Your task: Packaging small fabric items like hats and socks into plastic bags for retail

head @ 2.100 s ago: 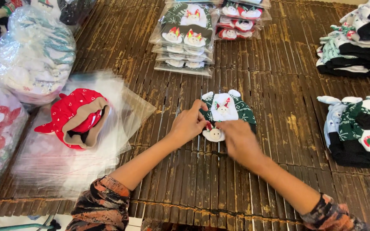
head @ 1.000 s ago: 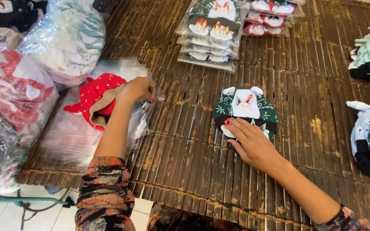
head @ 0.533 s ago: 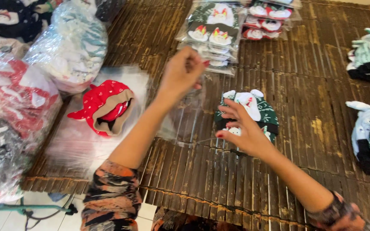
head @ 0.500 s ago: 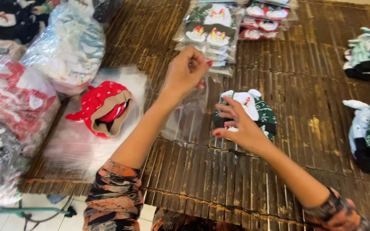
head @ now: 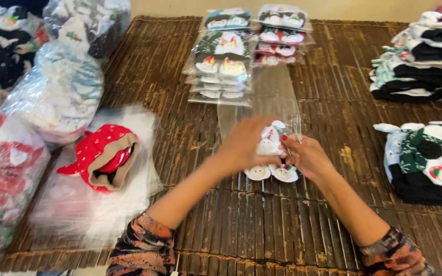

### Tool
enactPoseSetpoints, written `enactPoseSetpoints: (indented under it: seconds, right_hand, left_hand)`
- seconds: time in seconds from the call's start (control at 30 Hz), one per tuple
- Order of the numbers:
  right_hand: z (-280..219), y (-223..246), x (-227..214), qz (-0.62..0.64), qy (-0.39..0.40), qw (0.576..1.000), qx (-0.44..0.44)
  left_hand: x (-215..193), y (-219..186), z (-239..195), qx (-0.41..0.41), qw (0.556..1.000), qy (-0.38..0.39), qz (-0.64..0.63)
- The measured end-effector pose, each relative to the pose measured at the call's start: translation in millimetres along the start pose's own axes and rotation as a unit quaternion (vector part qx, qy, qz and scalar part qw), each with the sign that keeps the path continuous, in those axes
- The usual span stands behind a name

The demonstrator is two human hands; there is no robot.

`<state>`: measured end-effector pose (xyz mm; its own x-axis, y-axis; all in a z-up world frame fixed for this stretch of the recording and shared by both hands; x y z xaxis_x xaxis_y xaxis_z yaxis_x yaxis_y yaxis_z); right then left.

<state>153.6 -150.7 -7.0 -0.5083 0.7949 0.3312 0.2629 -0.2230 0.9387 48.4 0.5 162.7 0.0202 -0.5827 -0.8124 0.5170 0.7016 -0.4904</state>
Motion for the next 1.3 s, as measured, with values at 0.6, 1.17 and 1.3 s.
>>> enactPoseSetpoints:
  seconds: [0.6, 1.17, 1.3]
  right_hand:
    - [-11.9, 31.1, -40.7, -0.213, -0.047, 0.975, 0.047]
    - [-28.3, 16.5, -10.4, -0.503, -0.068, 0.858, 0.08]
    - [-33.2, 26.5, 4.3, -0.282, -0.115, 0.952, 0.006]
  left_hand:
    - [77.5, 49.2, -1.1, 0.001, 0.953, -0.095, 0.288]
    - [107.2, 124.8, -7.7, -0.256, 0.948, 0.129, -0.141]
    - [118.4, 150.2, -12.1, -0.276, 0.93, 0.093, -0.223]
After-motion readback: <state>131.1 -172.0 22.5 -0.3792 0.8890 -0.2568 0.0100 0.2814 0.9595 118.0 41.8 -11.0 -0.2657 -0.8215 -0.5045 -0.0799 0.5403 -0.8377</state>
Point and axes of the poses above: each hand's wrist, its own z-axis towards the middle knuckle, its own x-axis out of the palm, y = z × x, the point moved 10 cm from there along z, towards the middle knuckle, and after that the axes turned 13 degrees about y, right-handed, at the moved point
